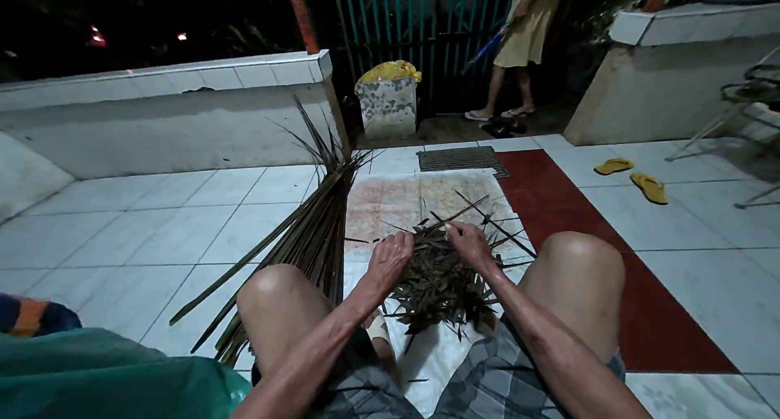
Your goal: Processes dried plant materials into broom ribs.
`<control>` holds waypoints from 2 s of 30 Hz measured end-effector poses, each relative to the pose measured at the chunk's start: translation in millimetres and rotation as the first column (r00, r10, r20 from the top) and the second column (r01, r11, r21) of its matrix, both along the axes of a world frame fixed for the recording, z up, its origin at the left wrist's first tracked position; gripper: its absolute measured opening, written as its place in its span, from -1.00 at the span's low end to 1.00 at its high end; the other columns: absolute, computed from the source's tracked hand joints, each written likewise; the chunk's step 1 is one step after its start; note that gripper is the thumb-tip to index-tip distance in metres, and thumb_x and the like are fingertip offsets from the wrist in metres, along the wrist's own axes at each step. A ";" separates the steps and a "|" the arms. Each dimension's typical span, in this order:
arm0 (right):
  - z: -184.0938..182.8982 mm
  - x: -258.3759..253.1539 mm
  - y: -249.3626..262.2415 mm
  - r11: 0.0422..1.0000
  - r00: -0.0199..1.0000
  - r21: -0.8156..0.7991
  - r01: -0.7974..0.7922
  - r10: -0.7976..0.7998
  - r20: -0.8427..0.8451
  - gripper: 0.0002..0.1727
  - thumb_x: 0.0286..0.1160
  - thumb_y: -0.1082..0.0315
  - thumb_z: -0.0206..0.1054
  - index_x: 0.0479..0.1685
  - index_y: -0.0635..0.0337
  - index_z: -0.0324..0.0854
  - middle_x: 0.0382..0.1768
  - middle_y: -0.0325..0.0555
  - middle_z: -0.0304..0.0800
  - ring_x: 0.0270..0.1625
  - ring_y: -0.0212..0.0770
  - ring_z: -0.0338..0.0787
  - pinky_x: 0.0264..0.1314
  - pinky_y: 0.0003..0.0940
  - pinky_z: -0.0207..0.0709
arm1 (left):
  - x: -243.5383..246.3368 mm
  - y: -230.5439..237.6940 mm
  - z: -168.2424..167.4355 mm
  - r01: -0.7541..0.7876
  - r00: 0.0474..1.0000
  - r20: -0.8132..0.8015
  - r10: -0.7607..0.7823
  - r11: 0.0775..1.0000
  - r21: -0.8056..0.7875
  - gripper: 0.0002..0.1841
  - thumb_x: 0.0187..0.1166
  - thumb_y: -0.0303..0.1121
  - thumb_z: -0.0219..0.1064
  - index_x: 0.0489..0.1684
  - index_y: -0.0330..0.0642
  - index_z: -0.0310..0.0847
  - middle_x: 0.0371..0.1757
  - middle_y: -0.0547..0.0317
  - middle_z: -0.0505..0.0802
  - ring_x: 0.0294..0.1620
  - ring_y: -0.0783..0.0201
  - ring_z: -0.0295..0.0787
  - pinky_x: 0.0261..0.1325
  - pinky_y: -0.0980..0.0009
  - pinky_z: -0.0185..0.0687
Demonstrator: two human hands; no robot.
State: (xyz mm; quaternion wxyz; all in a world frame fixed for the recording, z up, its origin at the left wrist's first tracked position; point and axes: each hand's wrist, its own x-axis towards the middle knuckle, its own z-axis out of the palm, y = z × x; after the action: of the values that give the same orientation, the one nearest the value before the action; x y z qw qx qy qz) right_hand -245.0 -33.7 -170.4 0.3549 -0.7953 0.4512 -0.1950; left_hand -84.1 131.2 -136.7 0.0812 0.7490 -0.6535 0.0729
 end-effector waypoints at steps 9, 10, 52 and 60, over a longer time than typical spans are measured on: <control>15.4 -7.0 12.6 0.973 0.961 0.014 -0.231 0.226 0.160 -0.50 0.81 -0.04 0.09 0.32 0.11 0.76 -0.07 0.04 0.86 -0.04 -0.10 0.81 0.17 0.00 0.64 | 4.6 -3.4 -5.8 0.015 0.998 0.057 -0.004 0.978 -0.210 -0.69 0.59 -0.55 0.24 0.25 -0.39 0.68 -0.04 -0.29 0.83 -0.06 -0.24 0.87 -0.12 -0.02 0.81; 17.9 -6.2 16.4 0.963 0.951 0.021 -0.269 0.262 0.167 -0.50 0.81 -0.04 0.10 0.34 0.09 0.75 -0.05 0.02 0.87 -0.03 -0.14 0.81 0.18 -0.05 0.64 | 3.6 -4.1 -6.8 0.027 0.998 0.062 -0.014 0.976 -0.217 -0.67 0.58 -0.57 0.24 0.26 -0.40 0.68 -0.04 -0.29 0.83 -0.04 -0.24 0.86 -0.08 -0.02 0.80; -0.6 -1.2 13.6 0.997 0.992 -0.066 -0.028 0.036 0.123 -0.54 0.81 -0.03 0.08 0.39 -0.07 0.75 0.00 -0.01 0.89 0.05 -0.01 0.85 0.23 0.13 0.62 | 21.2 -0.1 -2.3 -0.039 0.892 -0.452 0.004 0.997 -0.068 -0.63 0.82 -0.22 0.06 0.06 -0.19 0.82 -0.17 -0.04 0.90 -0.08 0.02 0.87 0.16 -0.02 0.70; 5.2 -15.3 -4.6 0.995 0.949 -0.028 0.092 -0.079 0.304 -0.54 0.82 0.04 0.12 0.38 0.12 0.71 -0.15 0.06 0.84 -0.16 -0.03 0.80 0.04 0.05 0.66 | 26.2 -2.7 4.3 -0.090 0.826 -0.559 0.075 0.996 0.001 -0.59 0.85 -0.14 0.04 0.09 -0.19 0.81 -0.17 -0.03 0.89 -0.09 0.06 0.84 0.18 0.01 0.66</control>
State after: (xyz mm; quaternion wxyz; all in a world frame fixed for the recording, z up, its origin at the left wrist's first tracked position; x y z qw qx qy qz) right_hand -260.4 -38.3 -165.2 0.3944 -0.7431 0.4213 -0.3388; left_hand -57.9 128.6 -132.4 0.2749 0.7640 -0.5674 -0.1373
